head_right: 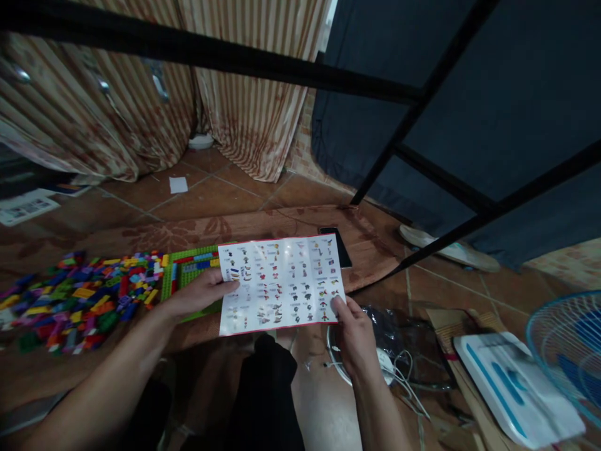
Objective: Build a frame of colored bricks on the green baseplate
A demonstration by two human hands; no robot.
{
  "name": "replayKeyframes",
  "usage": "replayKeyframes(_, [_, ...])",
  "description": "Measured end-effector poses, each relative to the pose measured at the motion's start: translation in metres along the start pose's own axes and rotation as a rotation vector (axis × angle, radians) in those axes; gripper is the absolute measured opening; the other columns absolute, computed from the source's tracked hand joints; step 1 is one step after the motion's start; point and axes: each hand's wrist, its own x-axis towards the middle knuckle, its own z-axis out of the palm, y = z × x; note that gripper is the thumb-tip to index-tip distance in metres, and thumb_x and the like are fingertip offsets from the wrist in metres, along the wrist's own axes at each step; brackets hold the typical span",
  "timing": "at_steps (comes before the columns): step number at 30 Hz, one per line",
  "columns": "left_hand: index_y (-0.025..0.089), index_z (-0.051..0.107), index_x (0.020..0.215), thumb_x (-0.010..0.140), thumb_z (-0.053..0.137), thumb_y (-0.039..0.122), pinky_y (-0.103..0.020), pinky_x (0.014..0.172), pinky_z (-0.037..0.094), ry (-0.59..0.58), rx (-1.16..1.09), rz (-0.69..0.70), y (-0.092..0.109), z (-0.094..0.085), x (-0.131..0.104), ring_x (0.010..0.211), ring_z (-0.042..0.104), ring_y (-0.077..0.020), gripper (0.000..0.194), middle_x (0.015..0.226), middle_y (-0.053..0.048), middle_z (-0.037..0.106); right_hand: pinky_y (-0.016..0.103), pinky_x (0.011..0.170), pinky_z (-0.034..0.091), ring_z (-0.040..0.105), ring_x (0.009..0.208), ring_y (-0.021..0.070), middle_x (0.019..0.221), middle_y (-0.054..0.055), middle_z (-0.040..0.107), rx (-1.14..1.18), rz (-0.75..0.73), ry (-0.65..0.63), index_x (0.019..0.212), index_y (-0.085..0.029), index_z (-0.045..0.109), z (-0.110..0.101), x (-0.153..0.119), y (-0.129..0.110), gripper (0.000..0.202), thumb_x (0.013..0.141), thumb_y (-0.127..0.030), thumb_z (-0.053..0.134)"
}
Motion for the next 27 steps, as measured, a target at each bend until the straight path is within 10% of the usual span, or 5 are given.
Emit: replayKeyframes(27, [0.013, 0.07, 0.098, 0.081, 0.055, 0.049, -0.031, 0.068, 0.051, 0.349, 0.308, 0.047, -0.012, -0.014, 0.0, 0.084, 0.067, -0.0243, 0.043, 0.095, -0.009, 0.074, 0.038, 0.09, 0.054, 0.069, 0.098, 0.0242, 0.104, 0.008, 0.075, 0.041, -0.032, -0.084, 0.104, -0.018, 0.072, 0.018, -0.01, 0.03, 0.041, 0.069, -0.039, 0.079])
